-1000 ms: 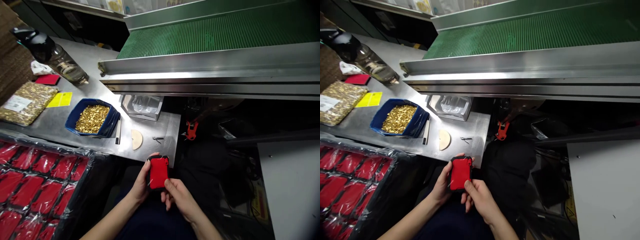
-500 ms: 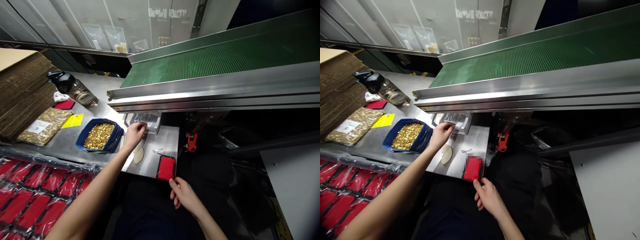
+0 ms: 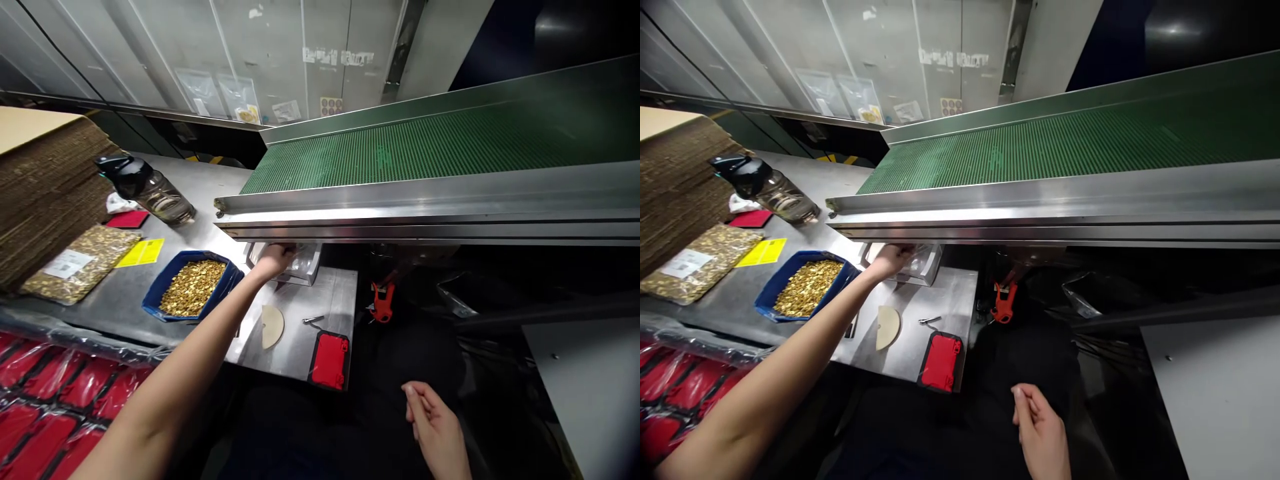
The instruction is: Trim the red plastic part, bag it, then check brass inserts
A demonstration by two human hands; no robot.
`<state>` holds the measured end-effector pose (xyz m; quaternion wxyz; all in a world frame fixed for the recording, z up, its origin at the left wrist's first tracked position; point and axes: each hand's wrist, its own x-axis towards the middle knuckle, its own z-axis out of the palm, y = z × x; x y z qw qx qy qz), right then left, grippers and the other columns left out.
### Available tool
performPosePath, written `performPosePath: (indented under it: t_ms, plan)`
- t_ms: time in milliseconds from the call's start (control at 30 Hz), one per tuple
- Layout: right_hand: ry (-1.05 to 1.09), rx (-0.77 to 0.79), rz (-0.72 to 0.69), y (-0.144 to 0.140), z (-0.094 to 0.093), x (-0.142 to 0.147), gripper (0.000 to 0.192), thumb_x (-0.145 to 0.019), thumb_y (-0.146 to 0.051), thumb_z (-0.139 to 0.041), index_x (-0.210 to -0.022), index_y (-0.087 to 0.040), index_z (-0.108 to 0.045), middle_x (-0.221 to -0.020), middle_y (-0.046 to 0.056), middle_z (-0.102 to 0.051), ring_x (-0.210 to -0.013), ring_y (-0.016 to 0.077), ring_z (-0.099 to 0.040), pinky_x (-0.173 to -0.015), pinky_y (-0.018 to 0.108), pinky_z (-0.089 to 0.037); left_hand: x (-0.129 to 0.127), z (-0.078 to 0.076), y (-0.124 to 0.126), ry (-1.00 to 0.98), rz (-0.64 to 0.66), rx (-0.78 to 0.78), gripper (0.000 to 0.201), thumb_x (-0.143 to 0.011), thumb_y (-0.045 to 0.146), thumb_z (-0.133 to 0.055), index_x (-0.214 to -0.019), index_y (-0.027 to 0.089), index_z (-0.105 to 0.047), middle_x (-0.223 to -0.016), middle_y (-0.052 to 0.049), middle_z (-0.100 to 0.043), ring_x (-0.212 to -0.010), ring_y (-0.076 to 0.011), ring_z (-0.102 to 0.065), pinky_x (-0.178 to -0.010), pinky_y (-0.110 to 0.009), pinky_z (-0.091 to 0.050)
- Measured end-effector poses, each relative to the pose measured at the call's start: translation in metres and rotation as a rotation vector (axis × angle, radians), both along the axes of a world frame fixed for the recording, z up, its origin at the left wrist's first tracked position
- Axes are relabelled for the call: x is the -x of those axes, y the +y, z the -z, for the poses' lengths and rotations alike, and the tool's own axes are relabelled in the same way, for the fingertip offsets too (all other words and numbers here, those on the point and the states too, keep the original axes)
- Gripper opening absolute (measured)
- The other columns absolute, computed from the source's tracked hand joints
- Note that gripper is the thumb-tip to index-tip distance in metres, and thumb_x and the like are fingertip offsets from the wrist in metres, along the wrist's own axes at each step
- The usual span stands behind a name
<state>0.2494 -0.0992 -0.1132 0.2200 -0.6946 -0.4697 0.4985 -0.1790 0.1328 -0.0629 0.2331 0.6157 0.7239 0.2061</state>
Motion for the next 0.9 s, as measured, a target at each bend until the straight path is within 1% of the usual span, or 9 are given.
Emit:
performPosePath:
  t_ms: [100,200,333,400,467,633,700,800,900]
  plan:
    - [0.038,-0.03,0.011,0.007,-0.005,0.012,0.05,-0.094,-0.068,-0.055,-0.102,-0.02,-0.067,-0.067,-0.002,-0.055,-0.052,0.0136,-0.048,-0.049,0.025,-0.041,-0.009,-0.015,-0.031,-0.063,0.042,-0.077,0.023,-0.098,0.036,-0.054,-0.09,0.018,-0.067,-0.092,-0.009,-0.069,-0.092,-0.0249,-0.063,-0.089,-0.041,-0.05]
    - [0.04,-0.14,-0.058,0.014,-0.032,0.041,0.041,-0.098,-0.059,-0.055,-0.1,-0.021,-0.069,-0.074,0.002,-0.062,-0.064,0.0168,-0.059,-0.058,0.025,-0.049,-0.03,-0.032,-0.078,-0.159,0.046,-0.149,0.025,-0.1,0.034,-0.045,-0.083,0.021,-0.058,-0.088,-0.007,-0.063,-0.091,-0.0252,-0.058,-0.089,-0.04,-0.045]
    - [0.106,-0.406,-0.261,0.034,-0.074,0.099,0.027,-0.101,-0.044,-0.058,-0.117,-0.024,-0.067,-0.115,0.009,-0.068,-0.104,0.0232,-0.066,-0.091,0.032,-0.055,-0.073,-0.045,-0.139,-0.396,0.078,-0.113,0.028,-0.103,0.041,-0.046,-0.085,0.022,-0.055,-0.082,-0.001,-0.058,-0.082,-0.0194,-0.055,-0.079,-0.033,-0.044]
    - [0.125,-0.463,-0.369,0.047,-0.084,0.124,0.044,-0.093,-0.044,-0.071,-0.131,-0.024,-0.06,-0.129,0.011,-0.064,-0.119,0.0267,-0.062,-0.104,0.038,-0.051,-0.096,-0.044,-0.158,-0.525,0.078,-0.06,0.029,-0.102,0.043,-0.05,-0.085,0.021,-0.057,-0.079,0.0,-0.058,-0.077,-0.0173,-0.055,-0.074,-0.03,-0.044]
    - [0.129,-0.439,-0.425,0.056,-0.086,0.138,0.058,-0.085,-0.045,-0.08,-0.133,-0.022,-0.057,-0.129,0.012,-0.064,-0.119,0.0285,-0.063,-0.103,0.04,-0.053,-0.115,-0.04,-0.17,-0.642,0.042,-0.01,0.03,-0.101,0.045,-0.052,-0.087,0.02,-0.06,-0.079,0.0,-0.059,-0.076,-0.0163,-0.056,-0.073,-0.029,-0.046]
    - [0.176,-0.335,-0.293,0.053,-0.079,0.128,0.021,-0.097,-0.035,-0.064,-0.113,-0.023,-0.07,-0.105,0.006,-0.075,-0.094,0.0232,-0.072,-0.084,0.034,-0.057,-0.141,-0.029,-0.184,-0.869,0.003,0.143,0.036,-0.099,0.05,-0.057,-0.093,0.016,-0.069,-0.085,-0.005,-0.071,-0.079,-0.0191,-0.068,-0.074,-0.031,-0.055]
    - [0.258,-0.269,-0.184,0.048,-0.075,0.114,0.023,-0.1,-0.037,-0.059,-0.109,-0.023,-0.075,-0.1,0.006,-0.078,-0.089,0.0227,-0.074,-0.082,0.033,-0.059,-0.145,-0.026,-0.189,-0.939,0.003,0.179,0.033,-0.097,0.048,-0.062,-0.101,0.016,-0.073,-0.094,-0.008,-0.076,-0.088,-0.0222,-0.071,-0.079,-0.033,-0.057]
    - [0.364,-0.175,-0.01,0.042,-0.069,0.096,0.031,-0.098,-0.044,-0.062,-0.11,-0.019,-0.077,-0.1,0.009,-0.079,-0.089,0.0248,-0.076,-0.082,0.035,-0.061,-0.149,-0.024,-0.196,-0.913,-0.027,0.108,0.027,-0.095,0.043,-0.066,-0.108,0.02,-0.073,-0.105,-0.008,-0.076,-0.097,-0.023,-0.071,-0.084,-0.034,-0.057]
    - [0.469,-0.106,0.062,0.039,-0.065,0.087,0.036,-0.095,-0.047,-0.068,-0.115,-0.018,-0.073,-0.096,0.009,-0.08,-0.083,0.0229,-0.076,-0.078,0.033,-0.06,-0.155,-0.025,-0.201,-0.789,0.085,0.059,0.019,-0.096,0.039,-0.067,-0.106,0.024,-0.072,-0.104,-0.004,-0.074,-0.094,-0.0201,-0.069,-0.083,-0.032,-0.055]
